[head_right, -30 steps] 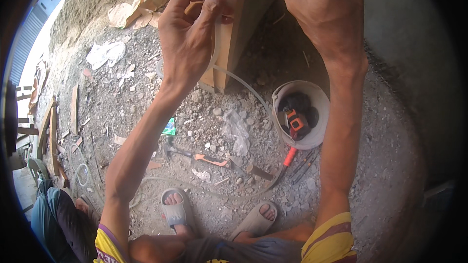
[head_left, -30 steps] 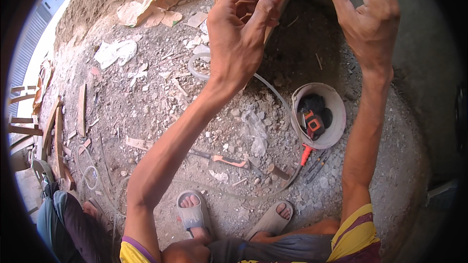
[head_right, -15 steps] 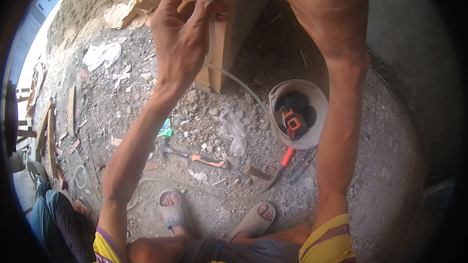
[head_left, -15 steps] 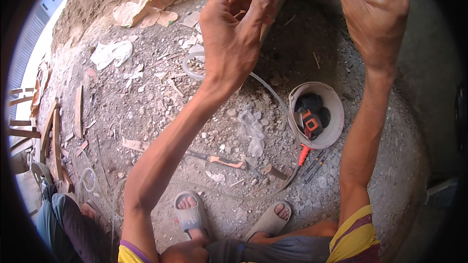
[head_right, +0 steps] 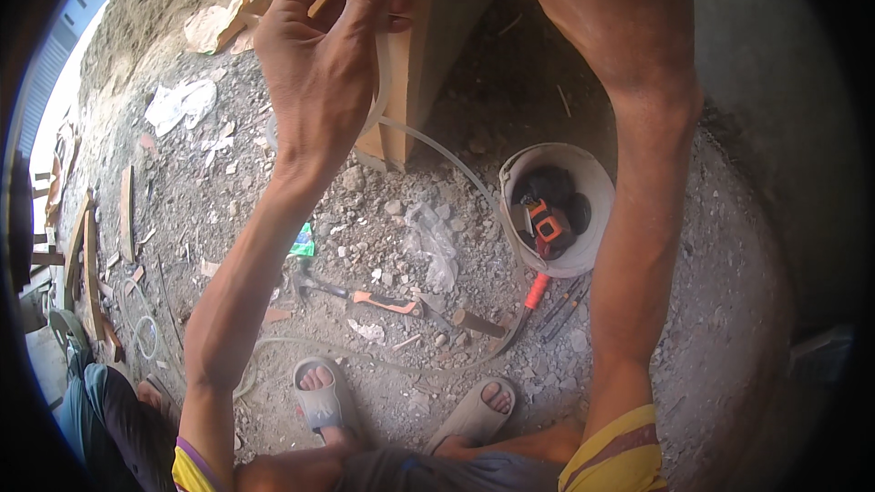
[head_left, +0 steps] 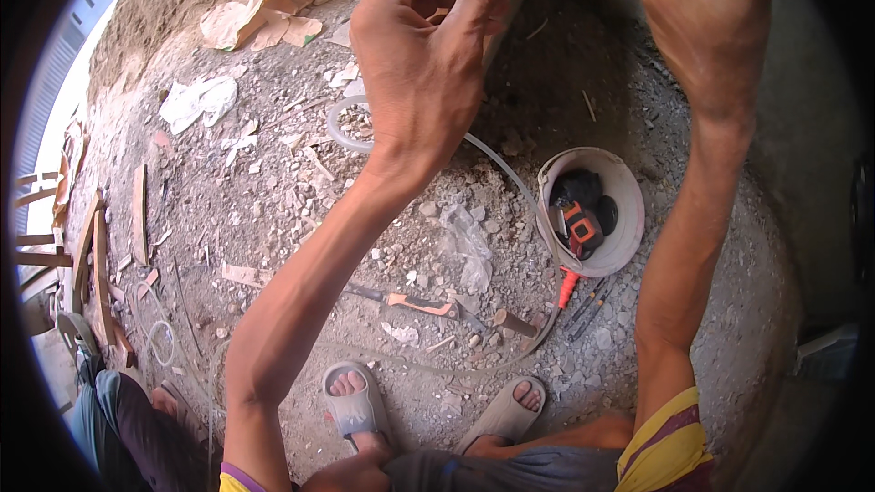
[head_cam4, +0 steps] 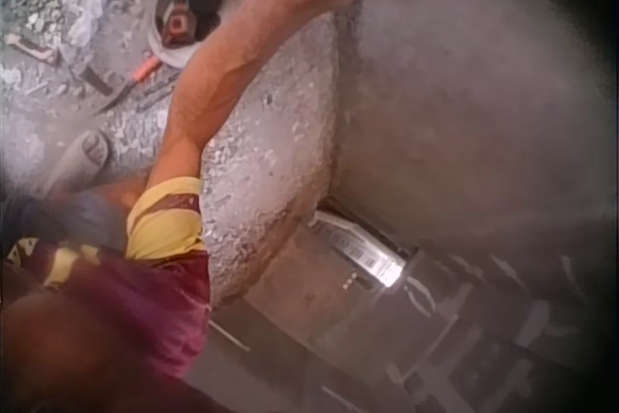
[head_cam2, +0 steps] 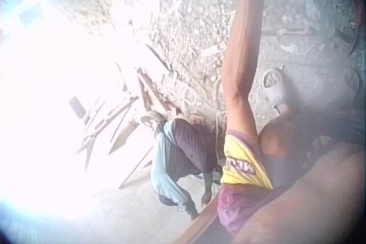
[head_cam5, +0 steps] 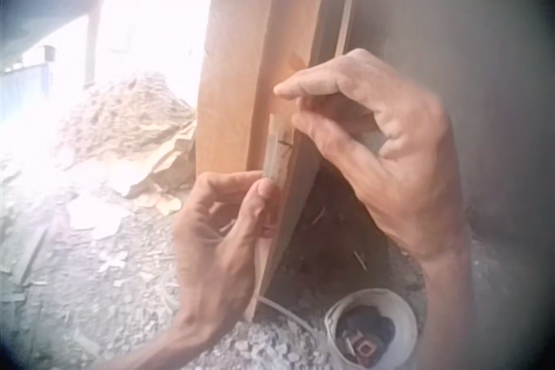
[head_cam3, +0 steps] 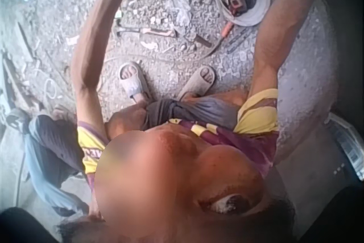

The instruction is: The person uses a water level tube to check and mark the alignment of a wooden door frame, holding the tube against the frame while a second person marks the level at a different position.

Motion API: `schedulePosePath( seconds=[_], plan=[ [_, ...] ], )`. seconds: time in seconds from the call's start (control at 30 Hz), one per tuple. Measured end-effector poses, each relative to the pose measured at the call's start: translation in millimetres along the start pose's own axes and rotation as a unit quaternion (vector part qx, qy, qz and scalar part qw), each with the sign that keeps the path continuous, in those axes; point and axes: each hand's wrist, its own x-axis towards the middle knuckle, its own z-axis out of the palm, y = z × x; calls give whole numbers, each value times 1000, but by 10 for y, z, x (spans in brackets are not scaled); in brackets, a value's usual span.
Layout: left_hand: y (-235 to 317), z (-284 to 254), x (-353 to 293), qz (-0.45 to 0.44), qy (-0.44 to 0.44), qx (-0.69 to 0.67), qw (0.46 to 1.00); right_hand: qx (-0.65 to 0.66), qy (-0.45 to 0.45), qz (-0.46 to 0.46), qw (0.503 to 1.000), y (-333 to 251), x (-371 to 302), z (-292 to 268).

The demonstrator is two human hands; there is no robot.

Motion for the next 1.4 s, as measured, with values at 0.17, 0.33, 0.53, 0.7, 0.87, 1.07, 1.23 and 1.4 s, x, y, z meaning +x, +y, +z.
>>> schedulePosePath(
  seconds=[0.17, 0.33, 0.53, 0.7, 0.87, 1.07, 1.23, 1.4],
  plan=[
    [-127, 11, -30, 69, 1, -3, 998, 34, 7, 13, 999, 1, 21, -9],
    [-33, 22, -16, 30, 10, 14, 999, 42, 16, 14, 999, 7, 19, 41],
    [-127, 20, -27, 81, -16, -5, 997, 19, -33, 114, 993, -283, 120, -132],
    [-133, -38, -32, 89, -31, -27, 995, 49, -39, 158, 986, -315, 107, -104],
    [-155, 23, -3, 74, -12, -11, 997, 64, -21, 87, 994, -49, 14, -41],
    [-126, 3, -35, 97, -4, 15, 995, 91, -7, 117, 989, 0, -19, 64],
    [-41, -38, -4, 66, -18, 17, 998, 102, -22, 188, 977, -156, 31, -44],
    [-8, 56, -54, 106, -17, 1, 994, 107, -13, 249, 963, -385, 93, -271]
  ],
)
